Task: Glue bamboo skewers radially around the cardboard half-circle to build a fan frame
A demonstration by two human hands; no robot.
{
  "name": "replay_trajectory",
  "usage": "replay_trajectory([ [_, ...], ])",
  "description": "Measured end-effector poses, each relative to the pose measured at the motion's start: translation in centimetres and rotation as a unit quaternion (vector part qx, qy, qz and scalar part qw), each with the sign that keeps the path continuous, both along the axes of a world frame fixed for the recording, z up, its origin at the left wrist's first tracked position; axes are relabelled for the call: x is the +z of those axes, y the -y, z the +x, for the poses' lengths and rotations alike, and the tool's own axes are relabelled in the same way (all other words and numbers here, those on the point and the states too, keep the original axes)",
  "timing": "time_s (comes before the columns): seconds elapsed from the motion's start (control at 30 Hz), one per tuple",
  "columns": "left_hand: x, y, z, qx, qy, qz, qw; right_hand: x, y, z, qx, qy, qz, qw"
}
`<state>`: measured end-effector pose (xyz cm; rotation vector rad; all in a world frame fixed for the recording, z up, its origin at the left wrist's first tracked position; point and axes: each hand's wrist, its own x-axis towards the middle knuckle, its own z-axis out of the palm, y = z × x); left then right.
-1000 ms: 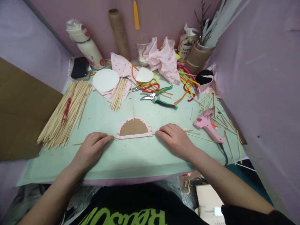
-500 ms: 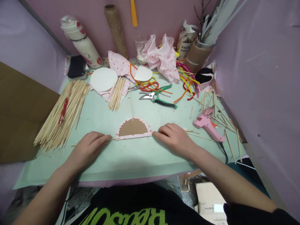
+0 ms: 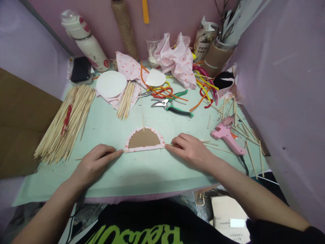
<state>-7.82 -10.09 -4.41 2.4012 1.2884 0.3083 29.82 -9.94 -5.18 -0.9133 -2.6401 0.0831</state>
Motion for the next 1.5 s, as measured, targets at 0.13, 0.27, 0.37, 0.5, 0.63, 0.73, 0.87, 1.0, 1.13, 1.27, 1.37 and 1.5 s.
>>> replay_trajectory([
  [0.13, -0.3, -0.2, -0.1, -0.047, -0.007, 0.072, 0.996, 0.3, 0.0, -0.1, 0.010, 0.015, 0.003, 1.000],
  [0.27, -0.5, -0.3, -0.2, -0.067, -0.006, 0.098, 0.993, 0.3, 0.0, -0.1, 0.012, 0.022, 0.001, 1.000],
  [0.37, -0.7, -0.3, -0.2, -0.070, -0.005, 0.102, 0.992, 0.3, 0.0, -0.1, 0.009, 0.031, -0.004, 0.999],
  [0.5, -0.7, -0.3, 0.0, -0.066, -0.001, 0.098, 0.993, 0.6, 0.0, -0.3, 0.007, 0.040, -0.008, 0.999],
  [0.63, -0.5, -0.3, 0.2, -0.060, -0.003, 0.091, 0.994, 0.9, -0.1, -0.3, 0.009, 0.050, -0.011, 0.999],
  [0.73, -0.3, -0.4, 0.3, -0.057, -0.002, 0.089, 0.994, 0.9, -0.1, -0.3, 0.010, 0.053, -0.015, 0.998],
  [0.87, -0.1, -0.4, 0.4, -0.055, -0.005, 0.086, 0.995, 1.0, -0.2, -0.3, 0.013, 0.059, -0.018, 0.998],
  [1.0, -0.2, -0.5, 0.4, -0.070, -0.007, 0.096, 0.993, 1.1, -0.2, -0.3, 0.017, 0.061, -0.021, 0.998],
  [1.13, -0.2, -0.5, 0.4, -0.080, -0.007, 0.111, 0.991, 1.2, -0.3, -0.3, 0.024, 0.059, -0.020, 0.998],
  [1.27, -0.2, -0.6, 0.4, -0.078, -0.003, 0.110, 0.991, 1.2, -0.3, -0.3, 0.022, 0.066, -0.019, 0.997],
  [1.37, -0.1, -0.6, 0.4, -0.075, -0.002, 0.101, 0.992, 1.2, -0.4, -0.3, 0.023, 0.067, -0.021, 0.997],
  [1.5, 0.0, -0.7, 0.5, -0.063, -0.002, 0.087, 0.994, 1.2, -0.4, -0.4, 0.023, 0.067, -0.020, 0.997],
])
